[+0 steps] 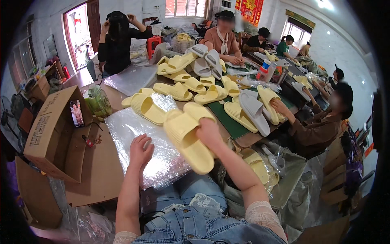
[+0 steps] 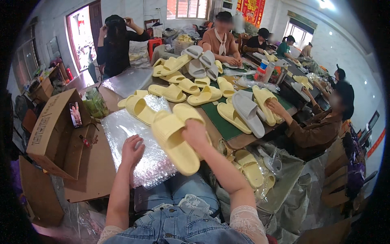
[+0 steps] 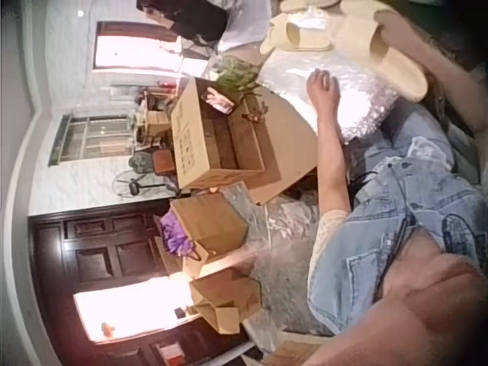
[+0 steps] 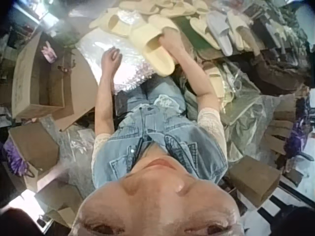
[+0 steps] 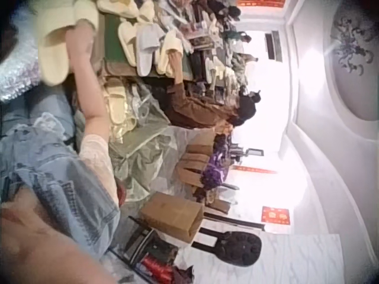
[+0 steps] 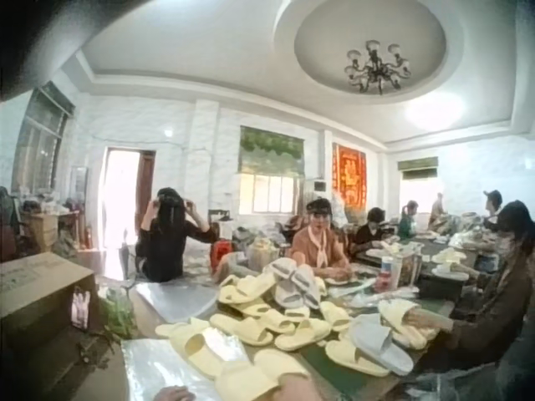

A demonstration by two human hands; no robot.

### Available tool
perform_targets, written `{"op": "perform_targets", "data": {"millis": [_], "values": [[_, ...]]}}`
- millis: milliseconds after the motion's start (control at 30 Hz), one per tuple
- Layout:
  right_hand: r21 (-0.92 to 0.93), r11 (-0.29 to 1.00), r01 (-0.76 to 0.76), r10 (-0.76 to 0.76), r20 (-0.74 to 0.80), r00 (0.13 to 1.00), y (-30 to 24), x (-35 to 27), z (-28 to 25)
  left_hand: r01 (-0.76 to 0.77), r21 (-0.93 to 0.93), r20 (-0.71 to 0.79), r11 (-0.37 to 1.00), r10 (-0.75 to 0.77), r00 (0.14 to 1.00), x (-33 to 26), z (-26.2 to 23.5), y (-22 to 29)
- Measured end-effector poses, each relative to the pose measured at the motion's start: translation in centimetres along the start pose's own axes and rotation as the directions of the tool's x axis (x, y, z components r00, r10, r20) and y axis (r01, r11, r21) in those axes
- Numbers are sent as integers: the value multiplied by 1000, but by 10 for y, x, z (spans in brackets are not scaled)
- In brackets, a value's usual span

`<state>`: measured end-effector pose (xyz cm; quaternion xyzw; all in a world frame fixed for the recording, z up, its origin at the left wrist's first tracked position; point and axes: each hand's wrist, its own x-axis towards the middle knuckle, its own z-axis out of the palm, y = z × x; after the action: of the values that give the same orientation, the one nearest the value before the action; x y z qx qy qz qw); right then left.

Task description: The person wraps pairs of yellow and white plastic slippers in clear plastic bags. They pick up a pair, place it into a bag, and then set the packaged item aside. The process is repeated continuously with different pairs of slippers.

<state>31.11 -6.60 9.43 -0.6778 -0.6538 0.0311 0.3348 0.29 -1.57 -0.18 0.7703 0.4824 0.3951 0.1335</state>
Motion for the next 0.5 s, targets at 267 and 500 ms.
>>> {"op": "perform_targets", "data": {"millis": [267, 500], "values": [[-66, 997, -25, 33, 122, 992, 5, -13, 95, -72, 17, -36, 997, 73, 997, 3, 2, 4], [182, 981, 70, -94, 126, 988, 25, -24, 77, -85, 36, -20, 996, 86, 996, 1, 0, 7]]}}
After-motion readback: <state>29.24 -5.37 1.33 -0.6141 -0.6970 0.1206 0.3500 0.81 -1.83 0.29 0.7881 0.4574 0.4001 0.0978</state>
